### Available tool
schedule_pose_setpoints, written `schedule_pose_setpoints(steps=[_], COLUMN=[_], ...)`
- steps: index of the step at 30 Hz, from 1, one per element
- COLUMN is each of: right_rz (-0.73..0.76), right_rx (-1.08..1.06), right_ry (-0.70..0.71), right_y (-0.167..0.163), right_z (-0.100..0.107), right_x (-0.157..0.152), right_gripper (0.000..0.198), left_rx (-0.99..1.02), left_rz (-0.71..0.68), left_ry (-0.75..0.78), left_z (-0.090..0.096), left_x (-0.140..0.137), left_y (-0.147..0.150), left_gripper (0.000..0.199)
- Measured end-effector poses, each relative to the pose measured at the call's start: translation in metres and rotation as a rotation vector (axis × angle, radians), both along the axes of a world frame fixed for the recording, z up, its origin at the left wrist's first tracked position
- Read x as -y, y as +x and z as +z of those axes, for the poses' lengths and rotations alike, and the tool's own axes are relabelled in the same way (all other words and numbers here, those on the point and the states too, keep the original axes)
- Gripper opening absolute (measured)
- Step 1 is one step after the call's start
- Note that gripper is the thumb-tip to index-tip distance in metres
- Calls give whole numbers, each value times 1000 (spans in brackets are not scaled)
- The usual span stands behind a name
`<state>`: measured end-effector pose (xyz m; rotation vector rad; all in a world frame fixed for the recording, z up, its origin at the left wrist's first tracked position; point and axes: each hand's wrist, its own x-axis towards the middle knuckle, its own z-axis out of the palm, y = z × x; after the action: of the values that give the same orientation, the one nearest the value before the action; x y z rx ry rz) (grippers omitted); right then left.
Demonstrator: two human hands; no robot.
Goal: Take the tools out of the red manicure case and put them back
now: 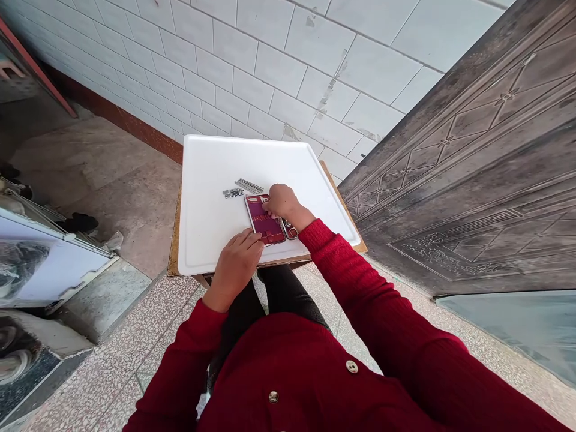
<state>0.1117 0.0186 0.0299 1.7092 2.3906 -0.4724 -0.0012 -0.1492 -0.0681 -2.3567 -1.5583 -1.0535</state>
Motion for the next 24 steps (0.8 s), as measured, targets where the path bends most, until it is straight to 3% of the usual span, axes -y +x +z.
schedule_pose_setpoints(steps=[15, 24], right_rz=[64, 95], right_rx=[22, -13], right_ry=[155, 211], right_y=[5, -8], right_z=[-7, 2], right_x=[-3, -26], right_gripper=[30, 30], left_rx=[-18, -3], left_rz=[3, 6], left_ry=[-24, -52], left_z=[4, 2], left_x=[2, 3], left_y=[0, 0], left_gripper=[21, 20])
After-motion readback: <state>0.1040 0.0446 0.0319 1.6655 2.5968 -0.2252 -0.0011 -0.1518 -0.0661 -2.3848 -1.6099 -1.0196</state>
